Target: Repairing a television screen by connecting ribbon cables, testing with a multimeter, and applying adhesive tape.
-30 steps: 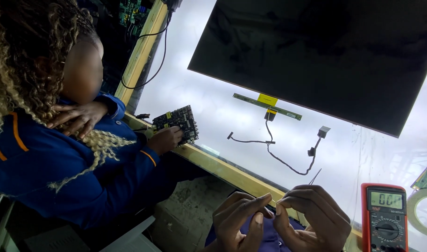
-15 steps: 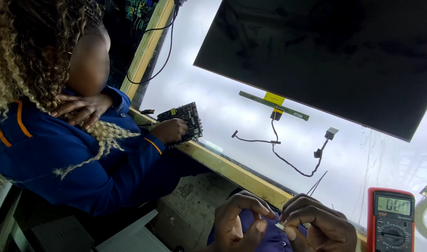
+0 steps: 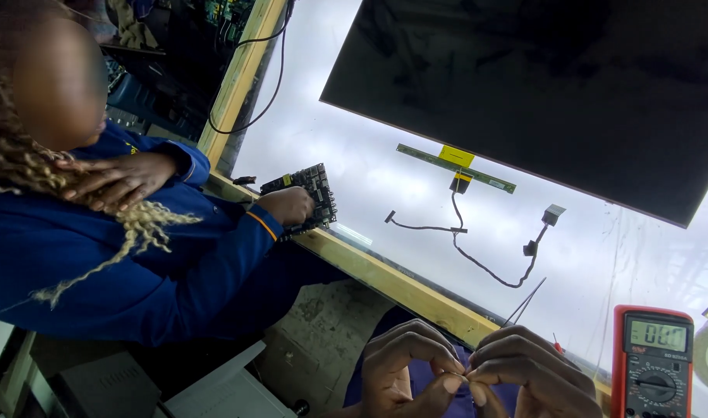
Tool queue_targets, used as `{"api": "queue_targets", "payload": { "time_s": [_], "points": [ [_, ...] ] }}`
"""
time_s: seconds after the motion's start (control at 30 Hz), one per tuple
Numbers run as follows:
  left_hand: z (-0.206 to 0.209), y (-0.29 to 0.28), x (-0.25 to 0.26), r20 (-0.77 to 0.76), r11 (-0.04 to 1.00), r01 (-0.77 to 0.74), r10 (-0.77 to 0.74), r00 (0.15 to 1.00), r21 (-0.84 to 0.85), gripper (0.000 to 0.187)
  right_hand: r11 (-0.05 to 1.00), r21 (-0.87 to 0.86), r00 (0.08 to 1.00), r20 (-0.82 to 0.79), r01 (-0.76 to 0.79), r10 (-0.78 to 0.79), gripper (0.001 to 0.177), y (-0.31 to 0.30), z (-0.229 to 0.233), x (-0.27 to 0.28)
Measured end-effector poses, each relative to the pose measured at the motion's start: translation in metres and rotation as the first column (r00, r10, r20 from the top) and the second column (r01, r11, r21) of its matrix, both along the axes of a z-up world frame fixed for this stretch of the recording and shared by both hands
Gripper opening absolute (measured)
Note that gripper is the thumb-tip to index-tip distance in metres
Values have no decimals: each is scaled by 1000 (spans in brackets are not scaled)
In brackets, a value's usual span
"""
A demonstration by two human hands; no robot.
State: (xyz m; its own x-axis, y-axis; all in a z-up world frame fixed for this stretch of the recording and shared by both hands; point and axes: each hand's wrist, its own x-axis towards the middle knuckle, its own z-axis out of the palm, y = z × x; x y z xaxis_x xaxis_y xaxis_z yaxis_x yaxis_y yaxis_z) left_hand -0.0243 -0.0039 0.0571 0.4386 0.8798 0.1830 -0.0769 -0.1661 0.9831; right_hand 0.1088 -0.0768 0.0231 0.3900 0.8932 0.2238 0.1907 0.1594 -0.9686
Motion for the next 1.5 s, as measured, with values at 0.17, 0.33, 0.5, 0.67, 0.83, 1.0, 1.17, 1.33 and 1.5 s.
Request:
{"api": "queue_targets", "payload": {
  "time_s": [0.17,0.33,0.5,0.67,0.83,1.0,1.17,1.33,1.5],
  "points": [
    [-2,-1,-4,31,998,-13,15,999,-60,14,987,-18,985,-70,-157,156,33,-7,-4,10],
    [8,-5,-5,-29,990,34,-39,999,-136,7,993,-81,965,-256,-81,58,35,12,21,-2],
    [8,-8,-5,-23,994,-1,-1,1000,-111,18,980,-6,886,-428,-198,177,18,12,18,3],
    [1,-8,-5,8,997,-16,16,1000,-74,14,975,-6,880,-431,-223,198,8,8,16,6],
    [4,-5,-4,-36,996,-31,28,999,-82,9,981,0,885,-431,-195,177,8,5,13,6],
    [3,-3,-4,-24,996,-21,19,1000,-84,25,990,-46,933,-343,-136,113,8,7,16,6],
    [6,-1,-2,-47,993,1,-7,999,-122,22,994,-36,953,-290,-106,92,8,8,17,4],
    [8,-1,-2,-81,989,-9,-3,997,-148,27,993,-64,954,-291,-97,74,10,9,20,2],
    [2,0,-7,-61,973,65,-80,995,-219,19,987,-35,926,-353,-158,136,12,11,18,4]
  ]
}}
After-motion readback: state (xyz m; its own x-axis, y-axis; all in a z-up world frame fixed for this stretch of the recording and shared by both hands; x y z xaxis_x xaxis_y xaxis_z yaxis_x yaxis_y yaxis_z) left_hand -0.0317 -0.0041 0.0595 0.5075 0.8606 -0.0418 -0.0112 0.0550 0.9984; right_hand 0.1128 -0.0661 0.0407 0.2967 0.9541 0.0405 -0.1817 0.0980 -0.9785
